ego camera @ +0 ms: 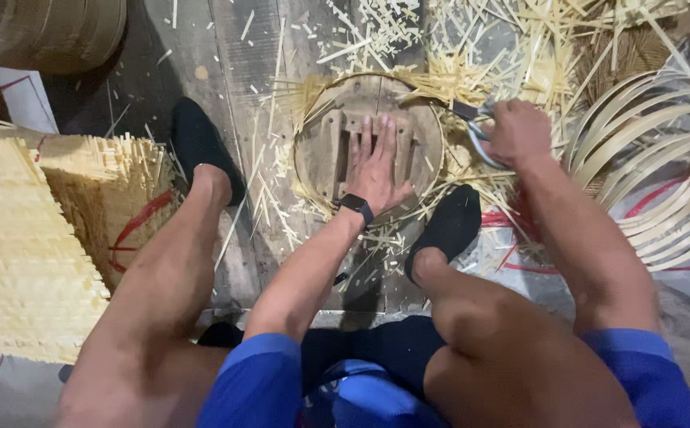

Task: The person sits on the floor and repeatedly places a woven bamboo mat onto a circular wooden mold. They use a pair of shears to trim the excess bamboo strips around the edge of the mold, then remove the finished mat and stack it with others.

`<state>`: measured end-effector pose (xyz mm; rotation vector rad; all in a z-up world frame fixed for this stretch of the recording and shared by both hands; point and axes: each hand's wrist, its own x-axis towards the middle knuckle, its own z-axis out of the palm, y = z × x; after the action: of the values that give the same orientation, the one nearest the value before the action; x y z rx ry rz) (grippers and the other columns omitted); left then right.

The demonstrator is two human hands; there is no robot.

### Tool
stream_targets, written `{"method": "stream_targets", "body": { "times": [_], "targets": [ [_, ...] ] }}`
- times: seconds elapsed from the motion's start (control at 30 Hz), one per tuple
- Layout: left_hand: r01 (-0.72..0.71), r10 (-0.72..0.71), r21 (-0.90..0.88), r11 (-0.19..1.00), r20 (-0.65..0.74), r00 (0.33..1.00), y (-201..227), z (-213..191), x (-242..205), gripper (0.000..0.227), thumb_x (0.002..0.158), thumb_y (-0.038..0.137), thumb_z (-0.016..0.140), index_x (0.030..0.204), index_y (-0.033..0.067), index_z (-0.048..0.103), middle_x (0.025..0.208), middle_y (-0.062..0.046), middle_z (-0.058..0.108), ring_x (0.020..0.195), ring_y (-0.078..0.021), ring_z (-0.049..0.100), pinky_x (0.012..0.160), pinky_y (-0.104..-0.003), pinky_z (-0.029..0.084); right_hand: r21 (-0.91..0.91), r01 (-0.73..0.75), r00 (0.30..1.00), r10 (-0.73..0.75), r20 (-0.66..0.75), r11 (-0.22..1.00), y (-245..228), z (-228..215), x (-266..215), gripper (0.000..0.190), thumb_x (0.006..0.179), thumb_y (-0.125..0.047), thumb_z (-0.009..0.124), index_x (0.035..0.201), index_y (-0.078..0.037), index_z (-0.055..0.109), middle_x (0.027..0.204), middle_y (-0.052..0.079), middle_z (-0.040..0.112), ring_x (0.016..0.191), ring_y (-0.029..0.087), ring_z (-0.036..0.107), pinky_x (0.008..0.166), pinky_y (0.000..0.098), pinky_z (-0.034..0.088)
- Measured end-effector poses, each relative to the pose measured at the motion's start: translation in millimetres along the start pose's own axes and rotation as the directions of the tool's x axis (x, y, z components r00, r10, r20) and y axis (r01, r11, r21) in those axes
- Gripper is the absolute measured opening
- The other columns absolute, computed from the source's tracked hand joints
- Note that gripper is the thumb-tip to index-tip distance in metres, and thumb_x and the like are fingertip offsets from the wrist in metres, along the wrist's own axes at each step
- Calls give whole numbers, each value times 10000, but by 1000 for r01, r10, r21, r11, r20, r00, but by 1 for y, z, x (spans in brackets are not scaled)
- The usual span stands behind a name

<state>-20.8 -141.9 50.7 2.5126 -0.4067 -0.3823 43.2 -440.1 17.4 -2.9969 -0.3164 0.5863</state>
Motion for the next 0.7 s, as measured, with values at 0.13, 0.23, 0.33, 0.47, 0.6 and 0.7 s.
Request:
{"method": "stream_targets", "body": {
  "times": [0.13, 0.23, 0.33, 0.47, 0.6, 0.7],
  "targets": [
    [-46, 46, 1, 999, -10, 999, -4, -2, 1, 1356, 633, 422, 887, 1620, 37, 41, 1696, -202, 104, 1575, -438, 6, 1281, -594, 46, 21, 20, 997, -19, -76, 1000, -28, 7, 29, 471, 905, -495, 692, 993, -34, 733, 866, 206, 665, 802, 311, 637, 718, 466, 546],
    [-162, 155, 50, 986, 115, 981, -18, -15, 1, 1340, 630, 412, 890, 1617, 60, 55, 1688, -190, 121, 1568, -431, 12, 1282, -586, 58, 66, -39, 992, 30, 123, 997, -19, 4, 21, 489, 990, -497, 629, 1044, -22, 728, 897, 199, 680, 820, 318, 662, 814, 475, 552],
    [-241, 228, 39, 970, 216, 949, -26, -25, -8, 1316, 633, 378, 887, 1626, 86, 76, 1706, -146, 148, 1583, -398, 33, 1294, -554, 93, 126, -44, 998, 39, 44, 991, 10, 5, -12, 474, 998, -497, 629, 1075, -43, 742, 962, 208, 679, 903, 357, 655, 844, 500, 535],
    [-265, 256, 10, 964, 232, 939, -27, -28, -5, 1291, 642, 337, 896, 1626, 92, 98, 1707, -128, 148, 1585, -373, 37, 1290, -544, 112, -60, 129, 965, -140, -223, 990, 7, 15, 4, 556, 838, -532, 715, 989, 3, 731, 827, 180, 654, 748, 301, 652, 636, 428, 546],
    [-305, 259, 91, 948, 337, 905, -33, -34, -5, 1310, 628, 382, 905, 1624, 89, 106, 1708, -112, 148, 1587, -357, 51, 1291, -536, 113, -109, 158, 937, -184, -297, 981, -29, 19, 36, 552, 753, -581, 693, 933, -65, 761, 784, 148, 686, 712, 286, 679, 646, 445, 569],
    [-339, 246, 157, 928, 425, 871, -43, -40, -12, 1269, 636, 429, 885, 1631, 132, 155, 1719, -98, 165, 1588, -334, 86, 1283, -534, 115, 127, 20, 999, -24, 29, 992, -27, 14, 19, 412, 930, -457, 674, 1034, -67, 756, 863, 182, 686, 747, 331, 676, 683, 483, 550]
  ]
}}
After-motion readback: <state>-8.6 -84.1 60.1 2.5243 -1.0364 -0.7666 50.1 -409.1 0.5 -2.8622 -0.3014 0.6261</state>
